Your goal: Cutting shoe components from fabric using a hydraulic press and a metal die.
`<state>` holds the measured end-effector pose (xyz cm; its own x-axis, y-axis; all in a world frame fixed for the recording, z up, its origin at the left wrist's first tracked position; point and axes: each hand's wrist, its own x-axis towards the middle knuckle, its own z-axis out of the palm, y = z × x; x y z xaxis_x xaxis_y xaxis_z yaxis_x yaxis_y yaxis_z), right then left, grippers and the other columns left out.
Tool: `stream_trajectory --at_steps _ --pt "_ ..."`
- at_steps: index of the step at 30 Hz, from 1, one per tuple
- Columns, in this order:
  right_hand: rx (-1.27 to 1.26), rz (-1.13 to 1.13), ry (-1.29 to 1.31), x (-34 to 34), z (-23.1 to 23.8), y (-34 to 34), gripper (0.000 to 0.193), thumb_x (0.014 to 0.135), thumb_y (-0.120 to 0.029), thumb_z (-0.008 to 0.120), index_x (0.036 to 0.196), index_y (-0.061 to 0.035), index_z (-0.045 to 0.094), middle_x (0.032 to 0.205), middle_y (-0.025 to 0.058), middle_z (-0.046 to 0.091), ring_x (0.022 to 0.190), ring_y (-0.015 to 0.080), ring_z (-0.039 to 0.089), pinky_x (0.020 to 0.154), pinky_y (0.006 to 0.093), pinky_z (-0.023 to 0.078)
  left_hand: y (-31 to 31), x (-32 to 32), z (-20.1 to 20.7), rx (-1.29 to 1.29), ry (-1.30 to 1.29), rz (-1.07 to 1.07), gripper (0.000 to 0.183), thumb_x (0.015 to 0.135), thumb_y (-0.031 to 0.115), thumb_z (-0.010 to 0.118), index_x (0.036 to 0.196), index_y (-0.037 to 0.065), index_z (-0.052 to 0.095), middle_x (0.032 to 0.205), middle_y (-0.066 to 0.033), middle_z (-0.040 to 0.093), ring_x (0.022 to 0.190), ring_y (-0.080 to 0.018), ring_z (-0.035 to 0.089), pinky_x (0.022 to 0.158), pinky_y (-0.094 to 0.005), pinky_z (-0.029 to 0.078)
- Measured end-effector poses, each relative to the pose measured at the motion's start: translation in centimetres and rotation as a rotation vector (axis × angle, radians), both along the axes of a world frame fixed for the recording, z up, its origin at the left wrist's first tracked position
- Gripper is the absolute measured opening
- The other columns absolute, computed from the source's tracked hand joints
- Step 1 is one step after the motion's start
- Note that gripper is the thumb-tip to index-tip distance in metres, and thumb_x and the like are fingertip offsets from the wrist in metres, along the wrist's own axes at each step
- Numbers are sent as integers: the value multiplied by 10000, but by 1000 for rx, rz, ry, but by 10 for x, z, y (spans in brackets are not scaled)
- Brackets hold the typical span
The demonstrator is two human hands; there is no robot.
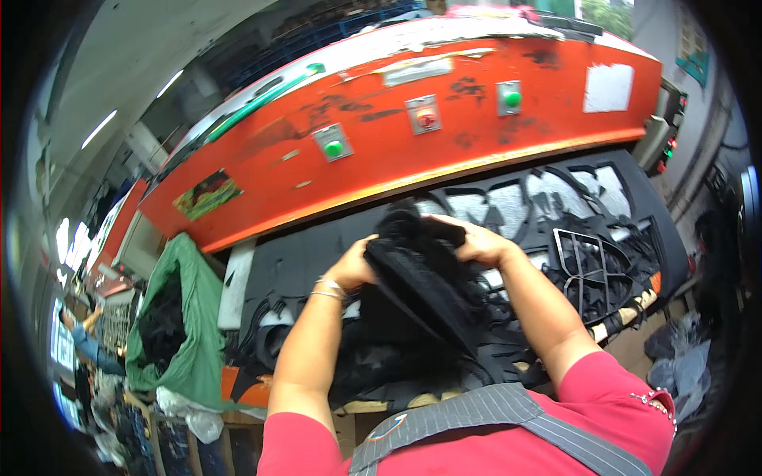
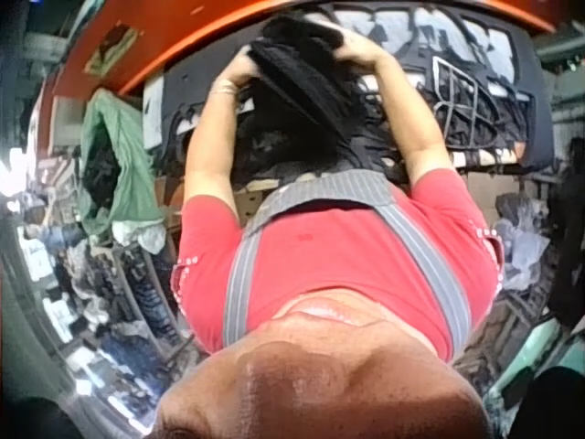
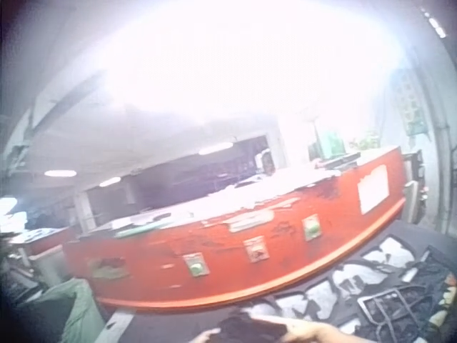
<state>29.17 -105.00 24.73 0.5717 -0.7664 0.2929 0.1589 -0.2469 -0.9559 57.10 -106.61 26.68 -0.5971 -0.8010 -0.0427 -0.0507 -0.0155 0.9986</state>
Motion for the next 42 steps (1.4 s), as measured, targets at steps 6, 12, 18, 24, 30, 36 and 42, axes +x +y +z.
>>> stream_trajectory --at_steps 6,12,18,24,30,36,42 --pt "663 -283 83 27 -70 0 743 900 -669 414 1300 -52 522 1246 122 598 1146 241 567 980 406 442 40 49 -9 -87 63 0 541 571 -20 779 1083 17 610 1029 -36 652 949 -156 582 923 -325 463" --pt "42 -733 857 77 -108 -3 605 912 -579 463 1002 -20 675 937 210 675 936 354 634 803 430 479 76 169 -19 232 427 356 390 664 -41 700 1046 -79 631 937 -140 679 825 -256 674 778 -400 548" --pt "-28 -781 1229 108 -98 -18 436 845 -457 609 898 -31 683 938 210 668 933 368 629 817 452 486 104 389 4 76 398 838 285 720 198 650 922 -3 653 913 -131 660 771 -252 651 738 -381 547" --pt "-84 -962 848 226 -47 -65 435 830 -406 656 1023 -17 678 1039 231 656 988 350 629 868 403 493 158 484 46 -278 123 842 556 615 11 623 1163 -39 543 1023 -98 634 910 -205 626 853 -323 508" --pt "125 -640 1560 295 -68 -121 514 849 -495 609 1136 -73 673 1219 159 616 1173 332 561 987 413 451 157 465 1 -732 -531 652 760 503 83 815 1191 -17 508 1145 -160 553 1047 -317 561 909 -383 457" --pt "476 -423 1553 297 -74 -178 536 851 -485 613 1236 -112 617 1339 105 546 1231 293 525 1023 427 423 154 415 -26 -803 -918 462 827 457 206 853 1142 -24 452 1208 -263 431 1086 -452 470 940 -461 415" --pt "673 -477 1295 272 -94 -190 650 798 -555 674 1295 -148 580 1392 67 508 1290 286 465 1078 409 361 133 360 11 -1107 -1018 177 611 429 234 853 910 21 542 1135 -233 474 1051 -432 485 914 -485 415"
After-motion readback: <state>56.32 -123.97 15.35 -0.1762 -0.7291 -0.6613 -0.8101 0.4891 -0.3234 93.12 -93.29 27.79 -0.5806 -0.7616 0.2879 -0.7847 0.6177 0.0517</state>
